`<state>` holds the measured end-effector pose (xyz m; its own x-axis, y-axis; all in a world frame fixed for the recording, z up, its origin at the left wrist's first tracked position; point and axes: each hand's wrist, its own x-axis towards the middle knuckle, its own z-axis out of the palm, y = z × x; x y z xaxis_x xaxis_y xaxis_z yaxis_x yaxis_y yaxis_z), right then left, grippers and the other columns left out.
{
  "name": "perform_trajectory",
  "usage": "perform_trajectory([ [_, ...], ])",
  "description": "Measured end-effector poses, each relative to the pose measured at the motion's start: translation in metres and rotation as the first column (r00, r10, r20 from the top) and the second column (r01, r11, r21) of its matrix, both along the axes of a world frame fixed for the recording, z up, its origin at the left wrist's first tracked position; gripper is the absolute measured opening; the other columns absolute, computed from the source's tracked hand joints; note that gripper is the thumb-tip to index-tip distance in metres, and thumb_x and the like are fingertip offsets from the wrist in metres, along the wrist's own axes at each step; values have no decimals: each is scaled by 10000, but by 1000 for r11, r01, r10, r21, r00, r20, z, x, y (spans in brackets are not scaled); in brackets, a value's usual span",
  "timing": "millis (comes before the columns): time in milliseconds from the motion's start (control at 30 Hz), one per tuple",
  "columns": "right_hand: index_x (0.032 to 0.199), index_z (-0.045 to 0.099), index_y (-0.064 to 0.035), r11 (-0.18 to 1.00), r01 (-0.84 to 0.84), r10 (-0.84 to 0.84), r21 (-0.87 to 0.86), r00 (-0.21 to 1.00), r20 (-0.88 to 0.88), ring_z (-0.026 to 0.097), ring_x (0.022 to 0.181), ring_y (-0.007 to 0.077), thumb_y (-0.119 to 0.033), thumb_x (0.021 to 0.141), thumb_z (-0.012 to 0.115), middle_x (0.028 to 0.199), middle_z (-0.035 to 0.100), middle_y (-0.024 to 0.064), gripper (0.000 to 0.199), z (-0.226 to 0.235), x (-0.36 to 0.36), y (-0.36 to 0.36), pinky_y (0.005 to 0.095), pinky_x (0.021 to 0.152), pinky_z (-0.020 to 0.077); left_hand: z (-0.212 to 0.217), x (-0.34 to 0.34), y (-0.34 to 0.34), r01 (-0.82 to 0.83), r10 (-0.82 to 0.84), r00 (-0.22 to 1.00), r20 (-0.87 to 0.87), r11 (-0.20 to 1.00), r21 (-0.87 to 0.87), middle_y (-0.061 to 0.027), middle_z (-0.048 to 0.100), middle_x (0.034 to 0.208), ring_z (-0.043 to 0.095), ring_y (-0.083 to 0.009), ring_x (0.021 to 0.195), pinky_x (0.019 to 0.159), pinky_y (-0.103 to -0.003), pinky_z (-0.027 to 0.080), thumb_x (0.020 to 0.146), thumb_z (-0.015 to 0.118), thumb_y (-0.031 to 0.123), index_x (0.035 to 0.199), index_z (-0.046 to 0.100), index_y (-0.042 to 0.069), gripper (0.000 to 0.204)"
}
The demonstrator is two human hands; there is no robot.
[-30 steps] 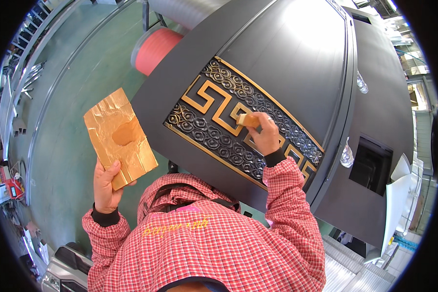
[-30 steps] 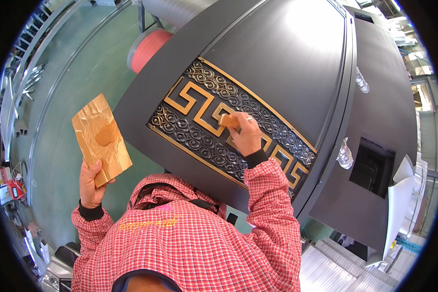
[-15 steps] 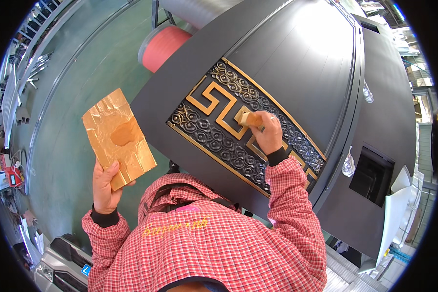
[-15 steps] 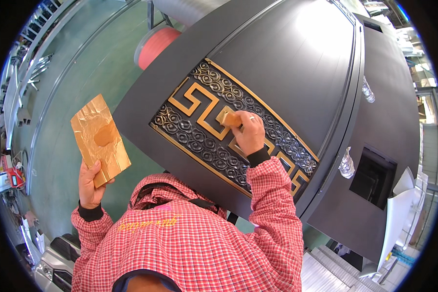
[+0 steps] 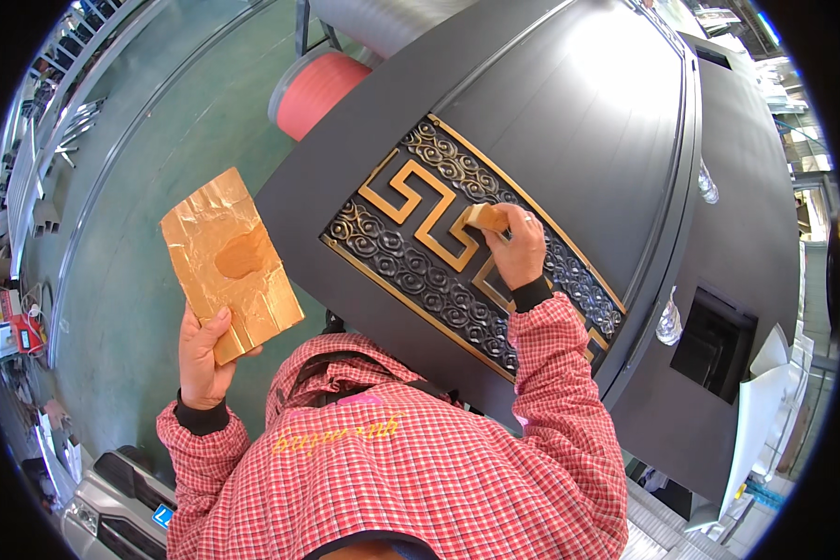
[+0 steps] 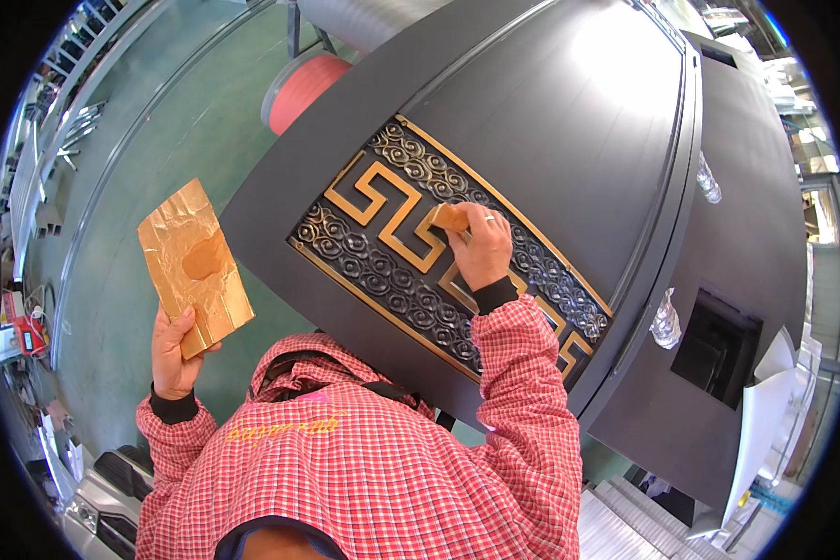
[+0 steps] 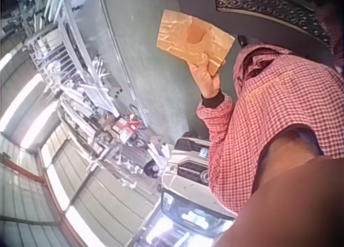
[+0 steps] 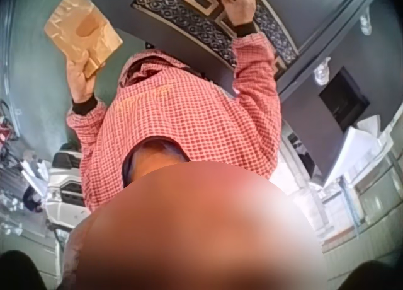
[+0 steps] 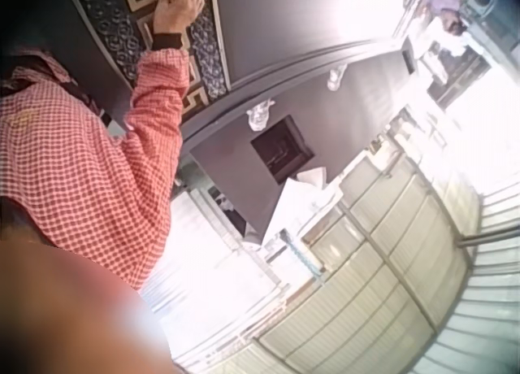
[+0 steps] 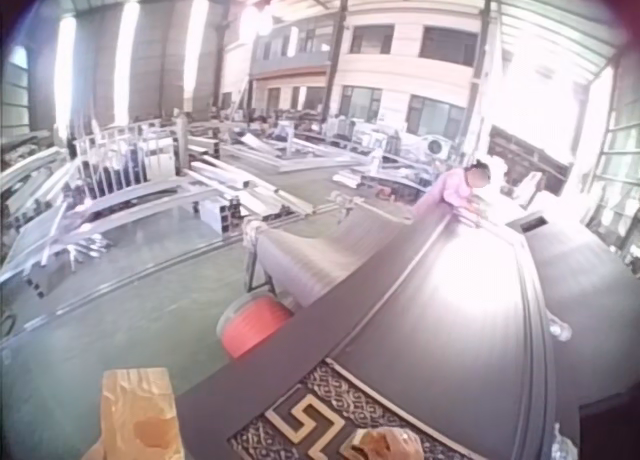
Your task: The person rubs a small block against a gold-leafed decorative panel on a dark surface, repeatedly applying pressure along the Greek key pattern. They hold a sheet of gold leaf in the other hand and occasionally reposition it while continuing to rub the panel.
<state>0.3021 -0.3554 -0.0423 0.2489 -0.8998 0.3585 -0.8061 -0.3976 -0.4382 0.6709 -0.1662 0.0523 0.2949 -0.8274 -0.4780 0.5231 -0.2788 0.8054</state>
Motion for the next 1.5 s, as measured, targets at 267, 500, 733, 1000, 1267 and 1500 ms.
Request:
perform_trajectory([
  [267, 998, 611, -114, 1000, 2, -3, 28, 1000, 30, 608, 944, 270, -78, 679, 764, 937, 656, 55, 355, 5, 2, -3, 391, 880, 446, 2, -1, -1, 2, -2, 1000, 11, 1000, 10, -134, 571, 1204, 683, -246, 913, 545, -328, 615, 933, 505, 78, 1372, 315, 64, 479],
  [500, 983, 613, -113, 999, -43, 43, 4, 999, 11, 608, 944, 276, -76, 695, 752, 933, 655, 56, 322, 5, 2, -9, 393, 872, 444, 3, -2, -2, 5, -5, 1000, 8, 1000, -4, -137, 569, 1205, 682, -250, 921, 550, -326, 617, 933, 503, 78, 1367, 316, 59, 473],
  [733, 991, 610, -109, 999, -8, 6, 54, 1000, 29, 614, 939, 281, -83, 695, 759, 933, 665, 66, 333, 2, -4, -19, 405, 865, 450, 3, -2, -2, 3, -3, 1000, 12, 1000, 3, -142, 571, 1202, 683, -255, 918, 550, -326, 618, 934, 504, 80, 1363, 317, 54, 468],
  [1000, 993, 601, -115, 998, -57, 58, 27, 998, -26, 611, 931, 295, -114, 699, 769, 944, 666, 67, 338, 4, -6, -26, 410, 885, 448, 6, -6, -4, -20, 19, 999, 34, 999, 38, -114, 587, 1174, 685, -213, 864, 513, -294, 587, 930, 525, 104, 1348, 343, 70, 457],
  [1267, 997, 604, -113, 993, -76, 78, 92, 997, -15, 608, 958, 288, -87, 697, 756, 922, 666, 71, 337, 7, -9, -24, 411, 882, 446, 3, -5, -2, -28, 27, 999, 26, 999, 36, -108, 589, 1176, 683, -211, 856, 507, -289, 577, 927, 532, 102, 1347, 347, 72, 459],
  [1500, 991, 613, -128, 971, -210, 220, 115, 972, -83, 605, 972, 272, -75, 669, 770, 954, 665, 59, 362, 12, -7, -9, 401, 905, 439, 3, -6, -2, -30, 29, 999, 22, 999, 25, -109, 592, 1173, 684, -214, 871, 515, -293, 591, 930, 529, 104, 1333, 362, 74, 437],
])
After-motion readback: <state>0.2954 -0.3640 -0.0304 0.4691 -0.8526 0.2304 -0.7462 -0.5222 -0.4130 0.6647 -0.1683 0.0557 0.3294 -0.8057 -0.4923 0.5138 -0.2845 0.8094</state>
